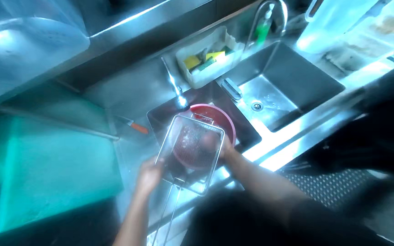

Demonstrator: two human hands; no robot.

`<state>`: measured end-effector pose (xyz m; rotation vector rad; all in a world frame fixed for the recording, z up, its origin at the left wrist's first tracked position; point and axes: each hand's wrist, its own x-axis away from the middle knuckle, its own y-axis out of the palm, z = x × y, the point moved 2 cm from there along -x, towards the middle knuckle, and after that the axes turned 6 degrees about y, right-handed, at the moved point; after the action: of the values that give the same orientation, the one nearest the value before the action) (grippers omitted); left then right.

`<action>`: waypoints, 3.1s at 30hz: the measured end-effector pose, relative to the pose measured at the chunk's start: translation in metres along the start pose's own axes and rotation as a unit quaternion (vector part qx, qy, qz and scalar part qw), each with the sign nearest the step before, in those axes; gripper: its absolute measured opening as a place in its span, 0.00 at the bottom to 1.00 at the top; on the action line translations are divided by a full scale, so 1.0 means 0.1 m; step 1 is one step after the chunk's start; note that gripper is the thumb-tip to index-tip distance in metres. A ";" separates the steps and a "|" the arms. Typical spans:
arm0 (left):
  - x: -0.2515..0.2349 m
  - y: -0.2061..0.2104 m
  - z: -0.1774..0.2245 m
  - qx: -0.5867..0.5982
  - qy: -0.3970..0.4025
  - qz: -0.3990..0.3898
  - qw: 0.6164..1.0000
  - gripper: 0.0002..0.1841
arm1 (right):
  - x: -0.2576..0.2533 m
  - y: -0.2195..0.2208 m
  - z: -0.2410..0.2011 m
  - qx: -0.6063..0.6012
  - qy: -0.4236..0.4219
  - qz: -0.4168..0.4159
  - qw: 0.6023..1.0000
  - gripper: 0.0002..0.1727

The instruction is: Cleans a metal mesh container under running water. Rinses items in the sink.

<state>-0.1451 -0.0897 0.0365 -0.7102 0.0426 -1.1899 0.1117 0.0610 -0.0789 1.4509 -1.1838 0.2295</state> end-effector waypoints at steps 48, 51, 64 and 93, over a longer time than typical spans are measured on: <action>-1.03 1.65 0.23 -0.379 0.023 -0.026 0.925 0.17 | -0.63 -0.22 0.38 -0.007 0.160 0.000 0.987 0.25; -1.02 1.68 0.30 -0.393 0.007 -0.003 0.920 0.17 | -0.65 -0.24 0.40 -0.005 0.163 -0.002 0.987 0.25; -1.00 1.67 0.35 -0.407 0.019 0.044 0.912 0.23 | -0.57 -0.18 0.35 -0.001 0.166 -0.040 0.985 0.23; 0.01 0.99 1.13 -0.341 0.073 -0.135 0.927 0.18 | -0.90 1.16 -1.11 0.527 -0.113 0.065 0.840 0.20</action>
<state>-0.0185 -0.0182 0.0732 -1.2650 0.5194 -1.5050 0.0357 0.2240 -0.0380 2.3944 -1.4217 0.9410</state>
